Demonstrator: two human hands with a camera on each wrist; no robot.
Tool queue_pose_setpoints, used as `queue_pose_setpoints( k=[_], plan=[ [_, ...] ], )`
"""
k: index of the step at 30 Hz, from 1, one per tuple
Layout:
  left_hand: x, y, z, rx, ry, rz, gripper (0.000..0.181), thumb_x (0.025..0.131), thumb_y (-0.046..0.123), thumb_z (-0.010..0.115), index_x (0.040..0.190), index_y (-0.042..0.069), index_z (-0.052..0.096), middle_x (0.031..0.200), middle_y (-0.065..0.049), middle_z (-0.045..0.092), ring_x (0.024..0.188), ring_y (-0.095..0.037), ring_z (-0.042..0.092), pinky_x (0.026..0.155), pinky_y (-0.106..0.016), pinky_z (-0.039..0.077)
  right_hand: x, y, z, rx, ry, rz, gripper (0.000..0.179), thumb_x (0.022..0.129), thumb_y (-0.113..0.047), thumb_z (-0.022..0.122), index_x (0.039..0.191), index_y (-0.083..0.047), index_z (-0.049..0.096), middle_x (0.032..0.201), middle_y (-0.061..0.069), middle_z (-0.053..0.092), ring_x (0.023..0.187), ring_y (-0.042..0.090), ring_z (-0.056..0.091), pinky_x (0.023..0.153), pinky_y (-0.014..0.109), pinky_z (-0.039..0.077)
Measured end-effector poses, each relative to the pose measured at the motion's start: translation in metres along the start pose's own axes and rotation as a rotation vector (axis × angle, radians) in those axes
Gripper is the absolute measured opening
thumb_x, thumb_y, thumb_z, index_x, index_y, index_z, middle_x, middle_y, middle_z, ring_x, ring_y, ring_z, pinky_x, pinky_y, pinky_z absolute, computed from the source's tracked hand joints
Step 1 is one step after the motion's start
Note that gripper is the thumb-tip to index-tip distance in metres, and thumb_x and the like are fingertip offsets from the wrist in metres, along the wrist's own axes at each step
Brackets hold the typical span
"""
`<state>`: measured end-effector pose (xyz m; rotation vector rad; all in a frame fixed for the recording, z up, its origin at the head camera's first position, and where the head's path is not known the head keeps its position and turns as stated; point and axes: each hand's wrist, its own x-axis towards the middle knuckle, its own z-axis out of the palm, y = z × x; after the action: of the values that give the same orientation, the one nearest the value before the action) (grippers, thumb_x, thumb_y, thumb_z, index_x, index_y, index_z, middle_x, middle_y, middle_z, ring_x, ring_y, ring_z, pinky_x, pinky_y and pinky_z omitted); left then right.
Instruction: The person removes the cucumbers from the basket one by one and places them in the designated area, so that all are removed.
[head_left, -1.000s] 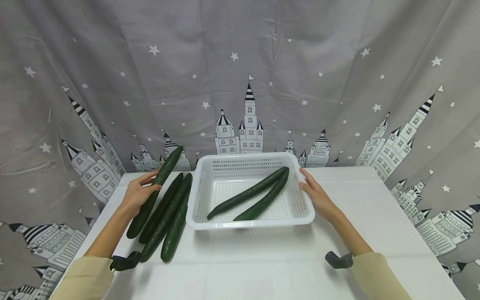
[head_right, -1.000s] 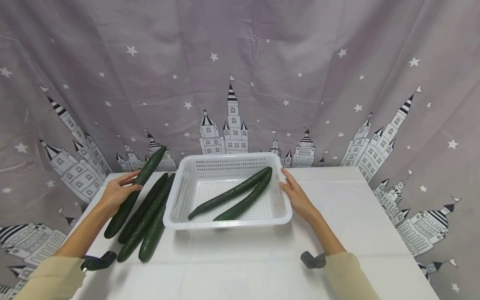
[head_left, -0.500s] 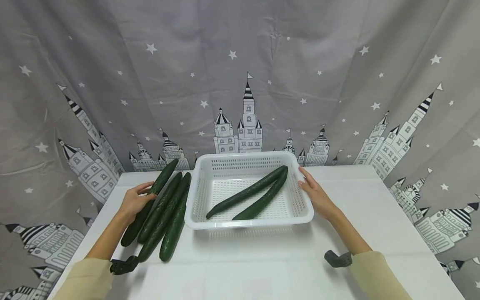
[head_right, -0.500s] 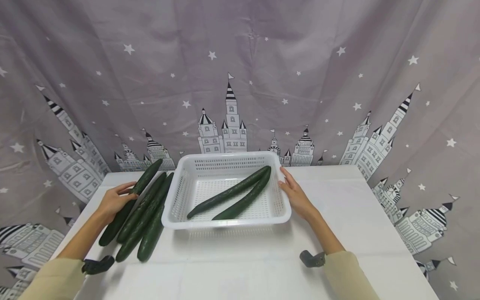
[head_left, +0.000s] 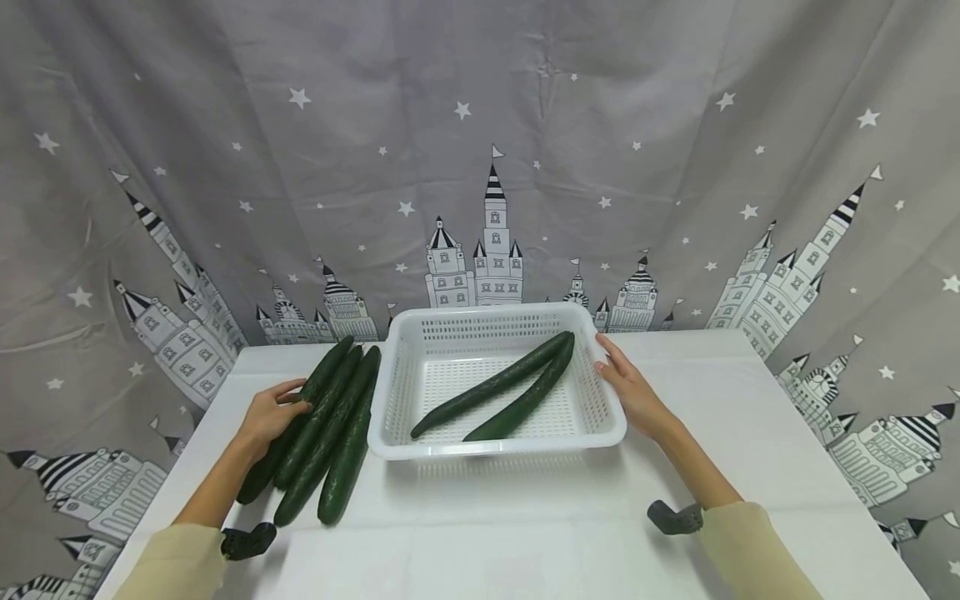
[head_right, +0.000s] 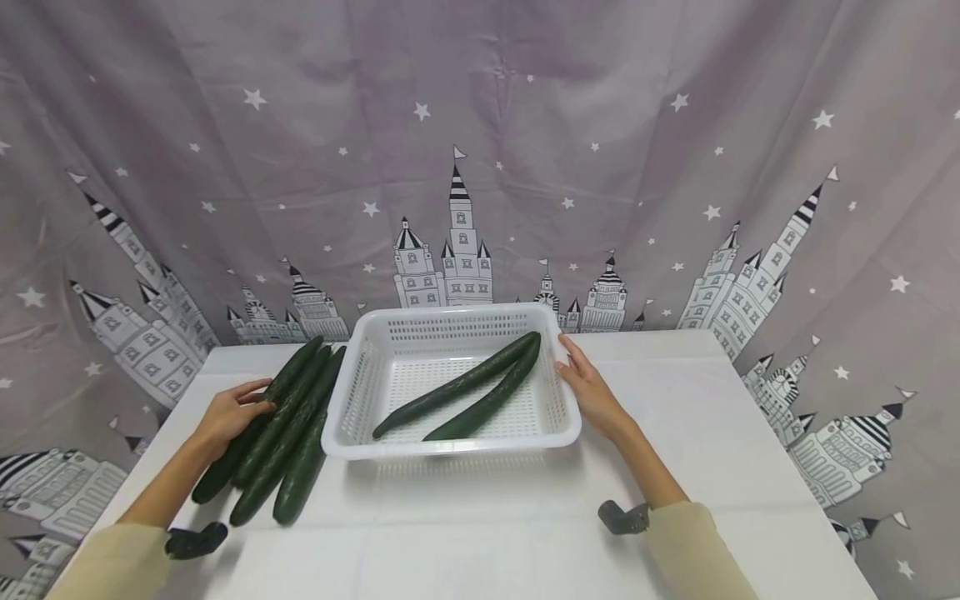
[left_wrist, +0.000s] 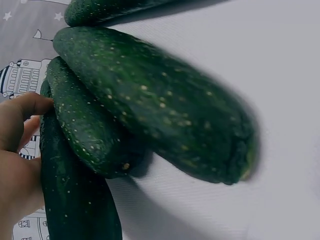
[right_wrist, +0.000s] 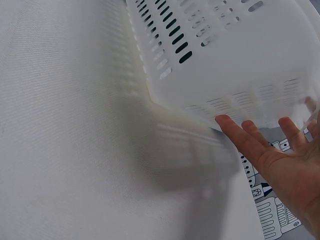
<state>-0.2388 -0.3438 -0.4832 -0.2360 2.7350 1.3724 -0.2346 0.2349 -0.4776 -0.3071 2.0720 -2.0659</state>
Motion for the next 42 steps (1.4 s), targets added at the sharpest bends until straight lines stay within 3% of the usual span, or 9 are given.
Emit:
queue_pose_setpoints(
  k=[11, 17, 31, 39, 42],
  plan=[
    [-0.002, -0.006, 0.003, -0.035, -0.001, -0.024, 0.061, 0.096, 0.009, 0.058, 0.150, -0.008, 0.035, 0.141, -0.042, 0.039, 0.127, -0.053, 0.044, 0.100, -0.057, 0.042, 0.000, 0.001, 0.000, -0.019, 0.008, 0.000, 0.063, 0.110, -0.026, 0.038, 0.162, -0.020, 0.004, 0.164, 0.019, 0.012, 0.142, 0.047, 0.028, 0.103, 0.056, 0.040],
    [-0.008, -0.002, 0.005, -0.062, 0.007, -0.045, 0.061, 0.097, 0.009, 0.058, 0.150, -0.008, 0.034, 0.143, -0.042, 0.037, 0.130, -0.053, 0.040, 0.104, -0.058, 0.038, 0.000, 0.000, 0.001, -0.022, 0.008, -0.001, 0.062, 0.110, -0.026, 0.037, 0.162, -0.020, 0.004, 0.164, 0.019, 0.012, 0.141, 0.048, 0.028, 0.102, 0.056, 0.040],
    [-0.014, -0.001, 0.007, -0.057, 0.003, -0.041, 0.061, 0.098, 0.013, 0.057, 0.151, -0.007, 0.033, 0.142, -0.040, 0.039, 0.129, -0.053, 0.041, 0.103, -0.058, 0.038, 0.000, 0.001, 0.000, -0.030, 0.011, 0.001, 0.062, 0.110, -0.026, 0.037, 0.162, -0.020, 0.004, 0.164, 0.020, 0.013, 0.141, 0.048, 0.029, 0.102, 0.056, 0.040],
    [-0.014, -0.001, 0.003, -0.008, -0.006, -0.011, 0.058, 0.099, 0.017, 0.057, 0.149, -0.007, 0.038, 0.135, -0.037, 0.050, 0.113, -0.045, 0.056, 0.085, -0.042, 0.051, 0.000, 0.001, 0.000, -0.031, 0.011, 0.002, 0.062, 0.110, -0.027, 0.037, 0.162, -0.020, 0.003, 0.163, 0.020, 0.013, 0.140, 0.048, 0.030, 0.102, 0.056, 0.041],
    [-0.012, -0.002, 0.002, -0.003, -0.008, -0.012, 0.058, 0.100, 0.018, 0.056, 0.148, -0.008, 0.038, 0.133, -0.037, 0.051, 0.111, -0.044, 0.058, 0.083, -0.042, 0.053, 0.000, 0.001, 0.001, -0.030, 0.008, 0.002, 0.063, 0.110, -0.027, 0.037, 0.162, -0.020, 0.003, 0.163, 0.020, 0.014, 0.140, 0.048, 0.031, 0.102, 0.055, 0.041]
  ],
)
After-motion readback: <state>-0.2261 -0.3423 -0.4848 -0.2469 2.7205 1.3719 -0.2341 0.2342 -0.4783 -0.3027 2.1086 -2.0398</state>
